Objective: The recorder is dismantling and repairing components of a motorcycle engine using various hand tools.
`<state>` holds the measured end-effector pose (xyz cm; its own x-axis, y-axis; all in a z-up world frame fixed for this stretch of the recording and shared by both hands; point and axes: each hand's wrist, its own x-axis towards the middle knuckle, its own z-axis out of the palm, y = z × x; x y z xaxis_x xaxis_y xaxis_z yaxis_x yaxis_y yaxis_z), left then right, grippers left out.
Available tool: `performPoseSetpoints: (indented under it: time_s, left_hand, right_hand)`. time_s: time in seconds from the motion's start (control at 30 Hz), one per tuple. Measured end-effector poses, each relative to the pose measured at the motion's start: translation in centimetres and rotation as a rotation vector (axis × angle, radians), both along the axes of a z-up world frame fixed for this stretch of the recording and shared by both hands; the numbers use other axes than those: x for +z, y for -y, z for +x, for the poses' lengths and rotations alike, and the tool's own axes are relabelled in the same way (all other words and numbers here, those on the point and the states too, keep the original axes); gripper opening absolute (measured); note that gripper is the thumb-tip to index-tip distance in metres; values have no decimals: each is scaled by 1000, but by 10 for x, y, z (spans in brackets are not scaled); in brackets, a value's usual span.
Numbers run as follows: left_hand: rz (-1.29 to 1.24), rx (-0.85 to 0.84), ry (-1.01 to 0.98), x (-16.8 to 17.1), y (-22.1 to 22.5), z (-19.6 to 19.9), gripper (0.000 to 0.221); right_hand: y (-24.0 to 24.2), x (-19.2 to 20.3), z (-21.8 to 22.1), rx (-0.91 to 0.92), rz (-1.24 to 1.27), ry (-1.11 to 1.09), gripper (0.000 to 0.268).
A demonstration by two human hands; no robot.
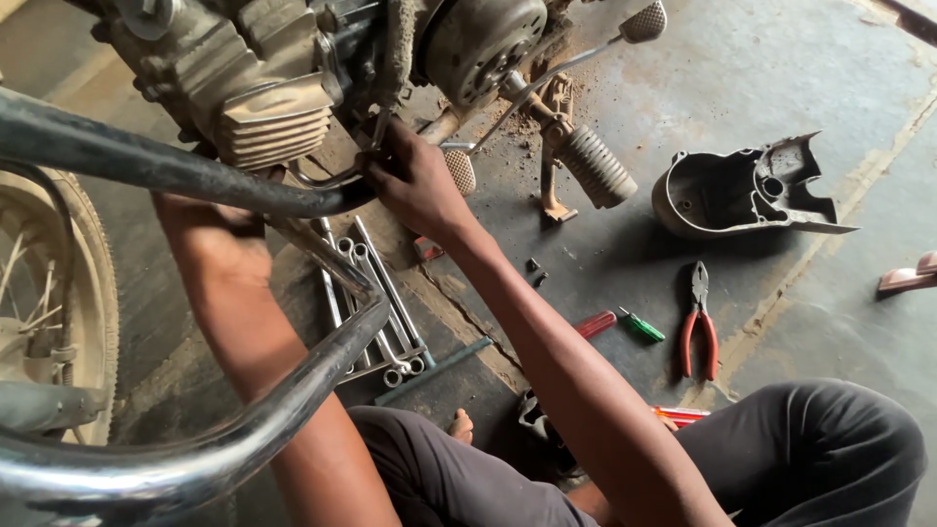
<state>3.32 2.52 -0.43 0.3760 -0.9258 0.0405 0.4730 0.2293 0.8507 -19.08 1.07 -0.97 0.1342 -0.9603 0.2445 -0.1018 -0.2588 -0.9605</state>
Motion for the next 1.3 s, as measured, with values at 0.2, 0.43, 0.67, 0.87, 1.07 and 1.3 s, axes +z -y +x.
performPoseSetpoints:
  time_s: [0.2,0.43,0.67,0.87,1.07,1.3]
  left_hand:
    - [-63,-29,-41,-5,4,3,27]
    - [-126,-100,-63,3,6,-3,18]
    - [-34,88,-124,14,-3,-9,30]
    - [-180,-66,-220,31,-23,-5,30]
    - [-248,-308,-460,44,-36,5,24]
    - [-250,-491,-621,27,-32,29,22]
  right_hand:
    - [1,0,5,47,47,75,43]
    - [-2,0,5,8,8,51,42]
    - [1,-1,2,-10,10,-19,41]
    - [3,-2,0,5,6,-21,42]
    - [1,-3,-2,-11,46,-57,47]
    - [4,-11,2,11,6,29,50]
